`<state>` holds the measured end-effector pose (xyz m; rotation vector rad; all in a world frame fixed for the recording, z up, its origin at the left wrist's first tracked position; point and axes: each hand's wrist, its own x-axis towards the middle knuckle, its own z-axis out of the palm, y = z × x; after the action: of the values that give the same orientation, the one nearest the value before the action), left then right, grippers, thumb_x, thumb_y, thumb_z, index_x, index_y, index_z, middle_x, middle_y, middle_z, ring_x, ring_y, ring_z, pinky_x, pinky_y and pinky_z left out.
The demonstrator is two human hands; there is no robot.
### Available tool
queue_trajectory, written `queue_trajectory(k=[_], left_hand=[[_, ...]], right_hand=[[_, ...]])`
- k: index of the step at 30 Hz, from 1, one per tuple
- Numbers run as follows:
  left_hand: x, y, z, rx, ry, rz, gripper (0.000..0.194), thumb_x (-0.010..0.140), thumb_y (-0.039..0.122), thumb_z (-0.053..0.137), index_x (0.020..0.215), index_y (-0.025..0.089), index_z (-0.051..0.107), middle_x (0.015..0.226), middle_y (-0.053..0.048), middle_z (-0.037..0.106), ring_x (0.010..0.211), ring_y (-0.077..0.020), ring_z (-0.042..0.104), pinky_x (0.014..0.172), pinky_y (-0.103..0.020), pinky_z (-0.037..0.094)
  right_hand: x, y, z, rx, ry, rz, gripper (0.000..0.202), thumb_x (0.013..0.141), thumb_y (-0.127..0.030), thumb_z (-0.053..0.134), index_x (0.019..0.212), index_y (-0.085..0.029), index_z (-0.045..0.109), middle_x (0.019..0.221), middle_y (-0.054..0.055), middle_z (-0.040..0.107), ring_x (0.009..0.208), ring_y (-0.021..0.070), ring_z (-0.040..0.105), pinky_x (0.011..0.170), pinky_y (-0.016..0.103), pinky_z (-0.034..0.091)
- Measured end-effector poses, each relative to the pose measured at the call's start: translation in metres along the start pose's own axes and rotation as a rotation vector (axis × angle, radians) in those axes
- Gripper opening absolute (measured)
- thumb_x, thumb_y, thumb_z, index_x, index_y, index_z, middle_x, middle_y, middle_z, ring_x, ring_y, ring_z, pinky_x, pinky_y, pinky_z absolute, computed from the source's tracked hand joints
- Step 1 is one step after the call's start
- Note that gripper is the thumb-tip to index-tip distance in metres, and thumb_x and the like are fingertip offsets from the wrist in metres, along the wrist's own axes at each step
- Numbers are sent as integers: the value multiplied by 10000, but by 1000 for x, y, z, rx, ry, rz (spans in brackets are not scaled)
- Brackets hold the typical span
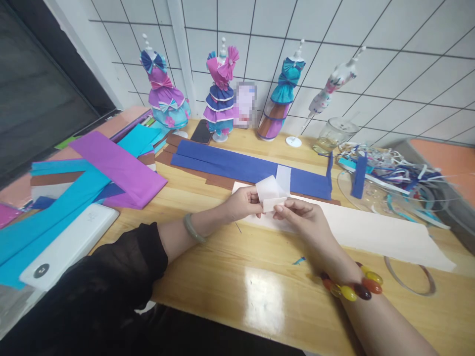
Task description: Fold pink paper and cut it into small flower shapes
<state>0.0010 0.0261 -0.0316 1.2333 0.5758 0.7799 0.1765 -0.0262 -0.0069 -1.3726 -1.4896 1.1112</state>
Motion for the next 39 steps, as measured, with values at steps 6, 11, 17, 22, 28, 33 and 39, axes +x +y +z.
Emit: queue_trajectory(k=[6,11,17,22,28,33,39], left_hand=[[3,-1,-1,-16,-2,1,302,581,117,677,874,98,604,780,-50,627,688,-113,558,569,-220,451],[3,0,-2,-119,2,-14,350,584,93,674,926,110,603,822,-52,629,740,-118,566,654,-241,455],[0,7,-2,-310,-36,-67,359,627,167,679,974,118,603,866,-82,621,762,-138,568,664,-263,432],[-1,8,-1,-314,-5,-105,306,670,297,697,893,102,621,821,-66,617,718,-113,560,665,-263,406],[1,0,-1,-289,92,-128,333,686,350,681,839,56,641,797,-96,644,707,-138,586,693,-307,432],[1,0,-1,-209,124,-100,324,690,382,670,755,65,642,711,-69,641,635,-125,583,663,-303,441],[1,-4,-2,-100,142,-98,336,682,376,676,811,66,659,752,-86,659,654,-136,598,644,-288,452]], right_hand=[[1,-1,2,-8,-12,29,249,760,-414,626,672,-183,649,664,28,667,638,160,599,650,292,471],[1,-4,3,-43,44,77,261,755,-418,626,660,-176,642,637,29,657,609,156,587,628,285,462],[1,-4,4,-53,45,97,254,757,-394,628,642,-167,617,617,21,641,571,139,559,594,268,436],[1,-3,5,-52,32,76,231,756,-387,629,683,-168,620,626,16,637,592,144,567,601,269,431],[0,-2,7,-75,8,79,237,755,-382,629,680,-157,621,625,18,632,582,139,550,582,263,413],[0,1,6,-69,13,70,247,757,-389,627,687,-152,626,627,16,632,574,132,540,573,253,395],[0,1,5,-58,13,80,248,756,-386,629,674,-152,620,616,14,626,568,128,535,564,248,387]])
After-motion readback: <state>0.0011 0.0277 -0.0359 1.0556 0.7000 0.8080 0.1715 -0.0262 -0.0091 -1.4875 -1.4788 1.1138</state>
